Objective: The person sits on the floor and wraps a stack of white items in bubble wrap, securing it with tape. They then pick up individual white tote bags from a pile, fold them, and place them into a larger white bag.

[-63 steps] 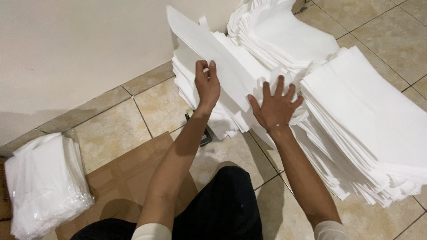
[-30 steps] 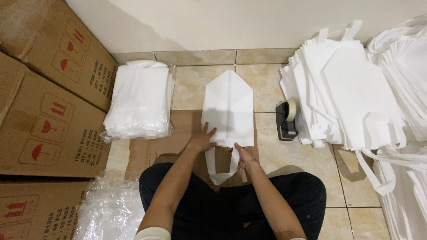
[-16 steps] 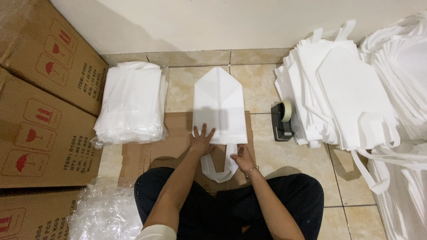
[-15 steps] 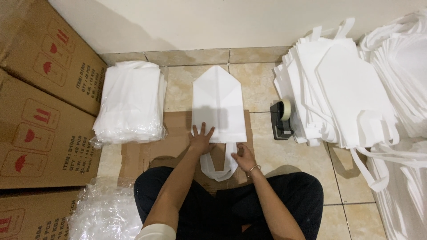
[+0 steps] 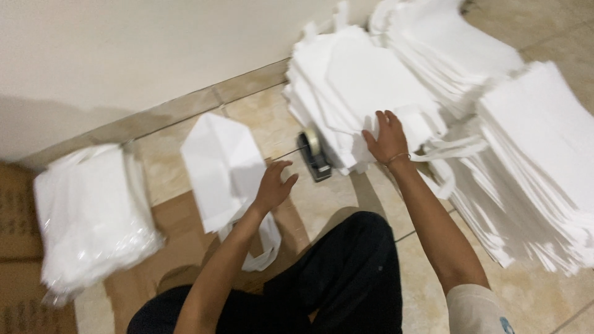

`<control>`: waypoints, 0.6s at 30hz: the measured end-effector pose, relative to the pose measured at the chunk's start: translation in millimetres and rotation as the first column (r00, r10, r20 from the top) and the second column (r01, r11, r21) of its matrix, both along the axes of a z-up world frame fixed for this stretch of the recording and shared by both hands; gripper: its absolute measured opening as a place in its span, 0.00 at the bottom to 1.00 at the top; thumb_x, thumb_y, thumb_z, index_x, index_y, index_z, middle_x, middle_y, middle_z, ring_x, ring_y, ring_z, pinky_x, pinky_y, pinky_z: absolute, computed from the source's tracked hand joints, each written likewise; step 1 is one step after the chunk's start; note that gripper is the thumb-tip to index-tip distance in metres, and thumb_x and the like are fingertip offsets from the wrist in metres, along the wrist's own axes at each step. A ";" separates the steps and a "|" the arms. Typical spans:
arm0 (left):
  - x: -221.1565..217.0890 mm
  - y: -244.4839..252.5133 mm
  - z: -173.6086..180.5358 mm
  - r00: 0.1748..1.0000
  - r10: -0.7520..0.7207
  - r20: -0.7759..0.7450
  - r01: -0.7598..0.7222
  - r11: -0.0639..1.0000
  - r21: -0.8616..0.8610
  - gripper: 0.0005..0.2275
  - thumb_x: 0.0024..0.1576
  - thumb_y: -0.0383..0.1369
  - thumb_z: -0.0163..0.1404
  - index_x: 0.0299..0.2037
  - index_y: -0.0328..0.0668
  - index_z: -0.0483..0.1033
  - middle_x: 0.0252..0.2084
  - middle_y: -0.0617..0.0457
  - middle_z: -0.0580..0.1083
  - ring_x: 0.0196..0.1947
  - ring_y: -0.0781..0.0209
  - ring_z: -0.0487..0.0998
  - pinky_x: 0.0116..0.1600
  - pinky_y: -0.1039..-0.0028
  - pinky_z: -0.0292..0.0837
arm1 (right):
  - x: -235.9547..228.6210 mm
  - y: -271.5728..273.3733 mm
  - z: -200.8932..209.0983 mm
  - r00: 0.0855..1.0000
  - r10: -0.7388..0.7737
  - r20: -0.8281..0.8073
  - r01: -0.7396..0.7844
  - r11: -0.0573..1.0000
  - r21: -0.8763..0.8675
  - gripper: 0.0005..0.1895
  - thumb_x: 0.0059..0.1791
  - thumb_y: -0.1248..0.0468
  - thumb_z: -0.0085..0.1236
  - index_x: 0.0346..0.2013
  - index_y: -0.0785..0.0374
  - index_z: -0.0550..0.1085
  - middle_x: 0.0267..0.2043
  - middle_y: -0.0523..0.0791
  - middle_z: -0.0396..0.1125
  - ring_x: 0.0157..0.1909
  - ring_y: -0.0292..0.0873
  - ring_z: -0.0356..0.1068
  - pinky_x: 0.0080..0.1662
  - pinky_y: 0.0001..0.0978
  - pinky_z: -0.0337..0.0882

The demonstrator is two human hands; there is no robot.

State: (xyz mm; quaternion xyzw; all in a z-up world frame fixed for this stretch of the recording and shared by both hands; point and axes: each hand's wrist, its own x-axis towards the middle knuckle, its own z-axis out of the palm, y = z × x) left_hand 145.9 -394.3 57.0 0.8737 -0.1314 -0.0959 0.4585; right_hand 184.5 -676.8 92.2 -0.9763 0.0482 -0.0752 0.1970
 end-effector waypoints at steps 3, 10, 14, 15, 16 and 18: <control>27.4 -64.9 -4.2 0.999 -0.004 -0.040 -0.005 0.972 -0.233 0.18 0.52 0.38 0.45 0.49 0.36 0.63 0.48 0.40 0.63 0.52 0.44 0.62 0.53 0.60 0.61 | 5.9 -31.6 -20.3 0.989 0.027 -0.145 -0.069 0.953 -0.296 0.32 0.45 0.45 0.39 0.56 0.63 0.56 0.55 0.54 0.53 0.61 0.51 0.47 0.57 0.46 0.47; 68.6 -174.2 -1.1 0.992 -0.007 -0.129 -0.026 0.968 -0.251 0.23 0.51 0.42 0.46 0.53 0.38 0.58 0.50 0.42 0.62 0.52 0.48 0.63 0.54 0.64 0.62 | -17.5 -23.1 -9.8 0.972 -0.060 -0.225 -0.070 0.847 -0.527 0.26 0.48 0.45 0.26 0.55 0.52 0.58 0.59 0.40 0.52 0.64 0.48 0.40 0.58 0.58 0.31; 66.3 -181.6 6.8 0.959 0.084 -0.272 -0.154 0.957 -0.247 0.25 0.52 0.43 0.43 0.55 0.37 0.54 0.53 0.39 0.58 0.55 0.47 0.60 0.57 0.64 0.58 | -9.1 -37.5 -44.6 0.994 0.048 0.097 0.008 0.862 -0.506 0.12 0.49 0.54 0.37 0.40 0.49 0.70 0.45 0.37 0.65 0.57 0.45 0.54 0.55 0.60 0.38; 67.2 -180.2 4.1 0.957 0.115 -0.268 -0.185 0.949 -0.254 0.25 0.52 0.43 0.43 0.55 0.36 0.54 0.52 0.39 0.58 0.55 0.47 0.60 0.57 0.64 0.58 | -6.7 -40.3 -51.3 0.990 0.041 0.134 0.028 0.880 -0.474 0.10 0.48 0.56 0.39 0.35 0.48 0.71 0.41 0.35 0.67 0.55 0.43 0.58 0.54 0.60 0.40; 72.5 -178.3 -6.6 0.956 0.119 -0.268 -0.189 0.949 -0.251 0.25 0.52 0.43 0.43 0.55 0.36 0.54 0.52 0.39 0.58 0.55 0.47 0.60 0.57 0.64 0.58 | -4.5 -44.2 -53.7 0.990 0.044 0.134 0.024 0.881 -0.472 0.10 0.48 0.56 0.39 0.35 0.48 0.71 0.41 0.35 0.67 0.55 0.43 0.58 0.54 0.60 0.40; 81.3 -174.0 -28.7 0.947 0.121 -0.298 -0.200 0.947 -0.250 0.25 0.52 0.49 0.43 0.53 0.41 0.58 0.51 0.43 0.60 0.53 0.51 0.62 0.56 0.66 0.60 | -2.1 -51.4 -58.7 0.979 0.063 0.192 0.039 0.874 -0.485 0.07 0.47 0.58 0.41 0.31 0.47 0.70 0.35 0.36 0.68 0.53 0.41 0.60 0.54 0.58 0.41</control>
